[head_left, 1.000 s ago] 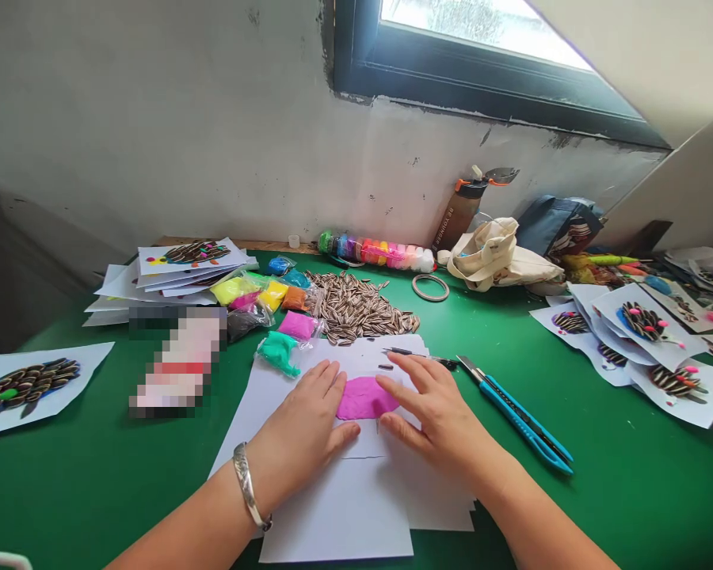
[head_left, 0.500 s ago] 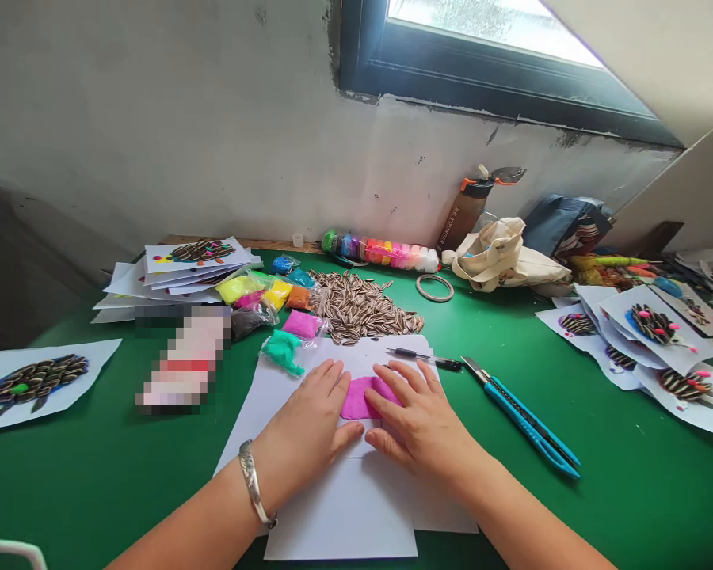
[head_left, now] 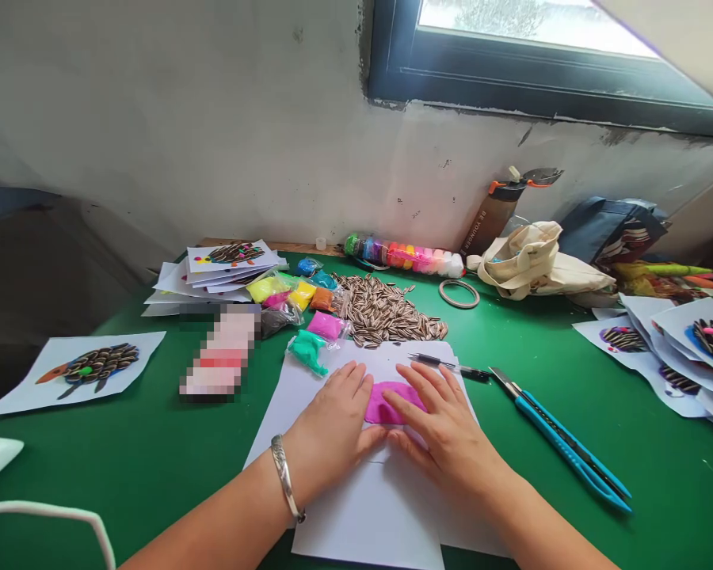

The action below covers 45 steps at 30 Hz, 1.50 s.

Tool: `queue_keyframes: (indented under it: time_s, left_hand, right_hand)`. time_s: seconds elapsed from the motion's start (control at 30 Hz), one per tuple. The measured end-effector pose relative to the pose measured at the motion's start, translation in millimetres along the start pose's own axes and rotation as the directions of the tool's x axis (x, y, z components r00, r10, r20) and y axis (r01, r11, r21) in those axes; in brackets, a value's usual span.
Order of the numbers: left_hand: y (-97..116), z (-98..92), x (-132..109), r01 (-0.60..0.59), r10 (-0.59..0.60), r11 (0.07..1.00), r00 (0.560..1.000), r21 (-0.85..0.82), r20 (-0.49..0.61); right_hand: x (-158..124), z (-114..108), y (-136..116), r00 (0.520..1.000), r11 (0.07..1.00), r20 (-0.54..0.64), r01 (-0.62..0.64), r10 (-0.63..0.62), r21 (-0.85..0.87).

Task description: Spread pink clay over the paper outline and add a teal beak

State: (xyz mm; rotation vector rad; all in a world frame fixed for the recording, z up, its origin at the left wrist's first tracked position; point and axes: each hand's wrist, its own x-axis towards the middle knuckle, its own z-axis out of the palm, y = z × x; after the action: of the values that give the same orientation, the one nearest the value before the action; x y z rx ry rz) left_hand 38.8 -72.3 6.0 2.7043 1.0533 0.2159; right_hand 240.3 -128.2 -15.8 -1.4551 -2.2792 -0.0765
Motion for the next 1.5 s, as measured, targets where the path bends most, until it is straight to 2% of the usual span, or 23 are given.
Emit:
queue_keyframes:
  time_s: [0.37, 0.5, 0.67, 0.83, 1.07, 1.17, 1.33, 1.5]
  left_hand:
    - [3.9, -5.8, 1.4, 0.007, -0.007, 1.000, 1.000, -0.019, 0.021]
    - [3.9, -6.3, 2.8, 0.029, -0.028, 0.999, 0.998, -0.021, 0.059]
    - [3.0, -4.8, 3.1, 0.049, -0.049, 0.999, 0.995, 0.005, 0.092]
    - [3.4, -6.1, 2.8, 0.072, -0.072, 0.997, 0.988, 0.003, 0.135]
    - [4.0, -8.7, 6.8, 0.082, -0.081, 0.997, 0.984, 0.002, 0.159]
    - [3.4, -7.8, 6.5, 0.080, -0.078, 0.997, 0.984, -0.006, 0.161]
    - [3.0, -7.5, 4.3, 0.081, -0.081, 0.997, 0.984, 0.006, 0.157]
    - [3.6, -8.4, 5.4, 0.076, -0.076, 0.997, 0.986, 0.002, 0.150]
  right_hand:
    - [4.8, -0.7, -1.5, 0.999, 0.999, 0.046, -0.014, 0.012, 0.034]
    - [1.5, -3.3, 1.3, 0.999, 0.999, 0.035, -0.035, 0.034, 0.010]
    - [4.7, -9.6, 4.5, 0.986, 0.997, 0.153, -0.072, 0.068, 0.016]
    - [-0.1, -23.6, 20.1, 0.979, 0.987, 0.153, -0.149, 0.139, 0.057]
    - [0.9, -31.7, 20.8, 0.948, 0.991, 0.311, -0.102, 0.069, 0.091]
    - [2.4, -31.8, 22.6, 0.952, 0.987, 0.297, -0.116, 0.079, 0.108]
    - [-3.0, -33.4, 32.0, 0.976, 0.975, 0.171, -0.162, 0.135, 0.153]
    - [1.9, -30.8, 23.0, 0.963, 0.992, 0.262, -0.093, 0.069, 0.080]
